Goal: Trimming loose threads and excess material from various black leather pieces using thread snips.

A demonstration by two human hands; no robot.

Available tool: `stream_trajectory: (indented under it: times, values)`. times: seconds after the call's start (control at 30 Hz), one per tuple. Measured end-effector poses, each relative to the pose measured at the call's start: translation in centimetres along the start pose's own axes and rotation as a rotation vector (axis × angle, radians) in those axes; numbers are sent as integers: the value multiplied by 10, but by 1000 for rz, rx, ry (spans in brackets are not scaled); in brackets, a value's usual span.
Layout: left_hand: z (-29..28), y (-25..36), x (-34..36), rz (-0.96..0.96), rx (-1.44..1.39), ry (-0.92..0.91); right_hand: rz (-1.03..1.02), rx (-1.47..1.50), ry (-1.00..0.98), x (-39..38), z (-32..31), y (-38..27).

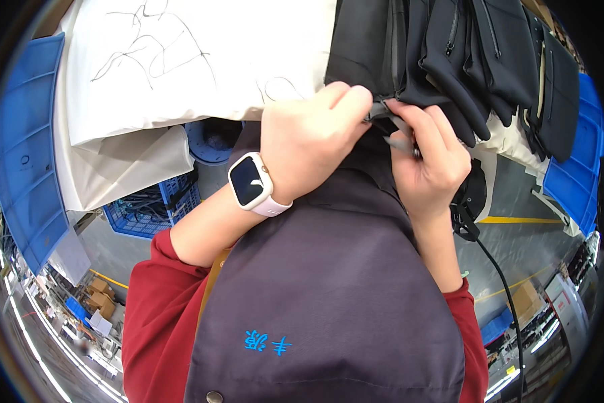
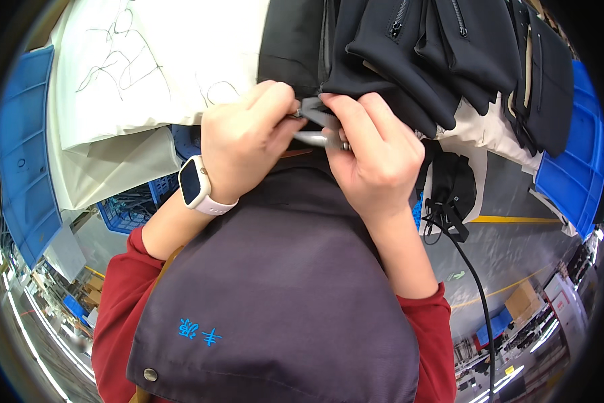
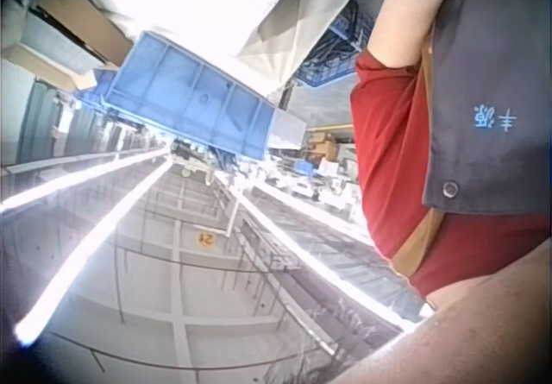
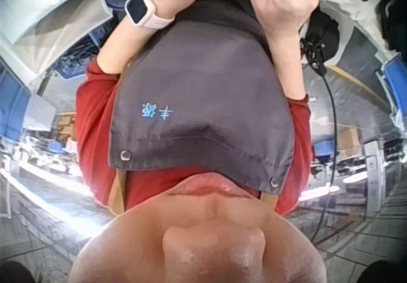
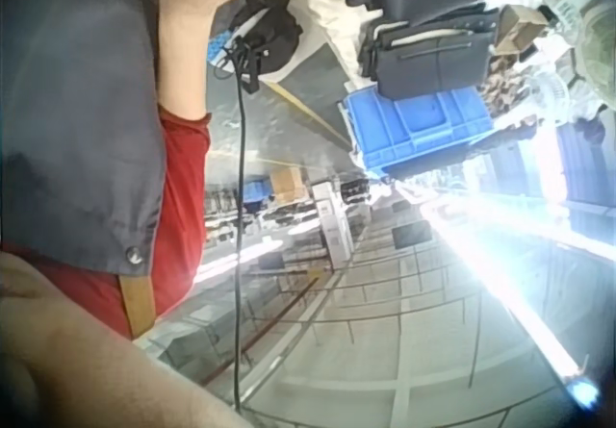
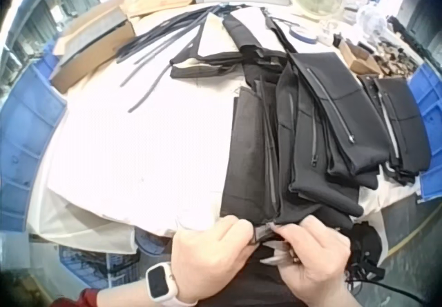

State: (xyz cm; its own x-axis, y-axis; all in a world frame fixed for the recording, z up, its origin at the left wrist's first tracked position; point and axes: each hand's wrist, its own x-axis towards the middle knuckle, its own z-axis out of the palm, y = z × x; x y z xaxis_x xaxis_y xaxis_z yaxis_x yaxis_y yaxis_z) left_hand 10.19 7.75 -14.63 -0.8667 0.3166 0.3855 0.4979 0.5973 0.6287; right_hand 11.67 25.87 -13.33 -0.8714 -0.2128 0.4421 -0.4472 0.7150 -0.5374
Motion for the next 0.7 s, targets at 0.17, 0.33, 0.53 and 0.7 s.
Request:
stream_trajectory:
  times: [0.17, 0.33, 0.53, 0.7]
  values:
    - [0, -3, -2, -42, 31, 73, 0, -111, -118, 5, -11, 2]
    - [-13, 5, 3, -576, -527, -85, 14, -4, -144, -4, -5, -2]
    - [-32, 5, 10, -776, -858, -246, 666, 621, -461, 18, -41, 1]
    - [-27, -1, 6, -803, -938, -231, 481, 545, -303, 10, -25, 0]
